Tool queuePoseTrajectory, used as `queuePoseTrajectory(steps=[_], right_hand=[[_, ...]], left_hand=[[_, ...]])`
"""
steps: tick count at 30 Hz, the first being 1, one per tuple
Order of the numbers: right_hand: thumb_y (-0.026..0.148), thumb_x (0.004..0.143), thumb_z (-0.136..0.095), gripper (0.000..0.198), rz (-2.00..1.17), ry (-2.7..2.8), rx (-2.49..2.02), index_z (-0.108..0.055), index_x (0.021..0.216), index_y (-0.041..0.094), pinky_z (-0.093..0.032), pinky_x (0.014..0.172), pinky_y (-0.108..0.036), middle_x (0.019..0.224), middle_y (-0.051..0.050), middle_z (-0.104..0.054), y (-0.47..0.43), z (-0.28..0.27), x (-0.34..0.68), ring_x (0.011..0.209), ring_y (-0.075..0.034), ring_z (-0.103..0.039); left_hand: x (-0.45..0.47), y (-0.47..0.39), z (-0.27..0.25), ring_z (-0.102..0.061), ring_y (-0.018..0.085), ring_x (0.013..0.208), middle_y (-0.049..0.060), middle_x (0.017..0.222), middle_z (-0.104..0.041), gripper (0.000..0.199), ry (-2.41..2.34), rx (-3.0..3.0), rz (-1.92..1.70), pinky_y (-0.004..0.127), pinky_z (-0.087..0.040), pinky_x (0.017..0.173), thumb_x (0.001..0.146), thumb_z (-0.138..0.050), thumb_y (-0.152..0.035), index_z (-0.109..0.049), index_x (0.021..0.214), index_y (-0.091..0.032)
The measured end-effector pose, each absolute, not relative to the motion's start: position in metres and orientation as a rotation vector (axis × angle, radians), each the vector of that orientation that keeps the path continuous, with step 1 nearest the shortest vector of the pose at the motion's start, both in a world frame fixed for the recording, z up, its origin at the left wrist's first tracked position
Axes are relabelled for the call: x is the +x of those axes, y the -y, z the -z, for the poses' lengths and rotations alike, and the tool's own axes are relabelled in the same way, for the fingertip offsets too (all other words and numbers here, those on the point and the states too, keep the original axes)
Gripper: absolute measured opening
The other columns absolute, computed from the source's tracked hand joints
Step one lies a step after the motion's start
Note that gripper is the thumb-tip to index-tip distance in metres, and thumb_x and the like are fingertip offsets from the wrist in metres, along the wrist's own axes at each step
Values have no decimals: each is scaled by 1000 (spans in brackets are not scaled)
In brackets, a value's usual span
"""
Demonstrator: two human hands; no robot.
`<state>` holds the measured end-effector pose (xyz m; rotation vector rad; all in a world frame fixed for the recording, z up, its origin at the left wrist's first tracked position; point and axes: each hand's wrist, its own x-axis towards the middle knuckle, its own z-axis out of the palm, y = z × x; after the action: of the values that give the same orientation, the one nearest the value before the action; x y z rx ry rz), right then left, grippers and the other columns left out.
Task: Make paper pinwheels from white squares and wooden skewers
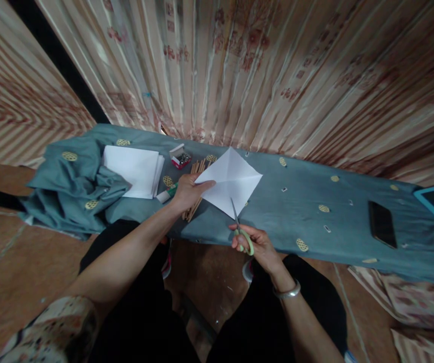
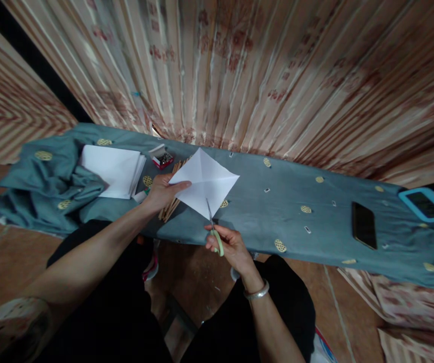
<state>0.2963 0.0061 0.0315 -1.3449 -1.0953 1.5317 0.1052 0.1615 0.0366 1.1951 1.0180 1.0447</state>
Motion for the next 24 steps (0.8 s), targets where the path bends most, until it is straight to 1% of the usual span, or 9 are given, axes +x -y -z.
queuePoseTrajectory(steps=[3,10,16,21,24], right_hand=[[54,76,-69,47,-1515,1125,-1343,-69,107,19,-47,55,-25,69,-2,-66,-6,-31,297,57,-11,-56],[56,76,-69,49,-1516,1110,-1337,-68,107,18,-47,56,-25,70,-2,-67,-6,-33,296,58,-11,-56],[53,70,-76,52,-1574,1021,-1318,-66,108,19,-48,58,-25,68,0,-66,-6,-31,297,59,-11,-57],[52,65,-80,52,-1587,953,-1308,-66,103,19,-47,54,-25,65,1,-66,-7,-29,296,55,-10,-57],[52,65,-80,50,-1584,946,-1303,-66,102,20,-47,53,-24,64,1,-66,-7,-27,296,54,-10,-57]], left_hand=[[107,-159,-37,-57,13,54,0,63,-66,34,-1015,1192,-1028,23,-45,51,57,-80,-37,-74,78,-11],[109,-154,-37,-58,13,56,1,66,-68,37,-997,1242,-1025,23,-46,53,59,-80,-38,-76,83,-12],[108,-158,-32,-58,13,56,1,66,-67,39,-993,1260,-1020,23,-45,52,58,-80,-40,-76,85,-11],[108,-157,-36,-56,12,55,0,65,-67,41,-1006,1239,-992,23,-45,52,59,-79,-40,-76,88,-11],[108,-155,-40,-57,12,55,0,64,-67,41,-1031,1233,-980,23,-46,53,58,-79,-38,-76,88,-11]])
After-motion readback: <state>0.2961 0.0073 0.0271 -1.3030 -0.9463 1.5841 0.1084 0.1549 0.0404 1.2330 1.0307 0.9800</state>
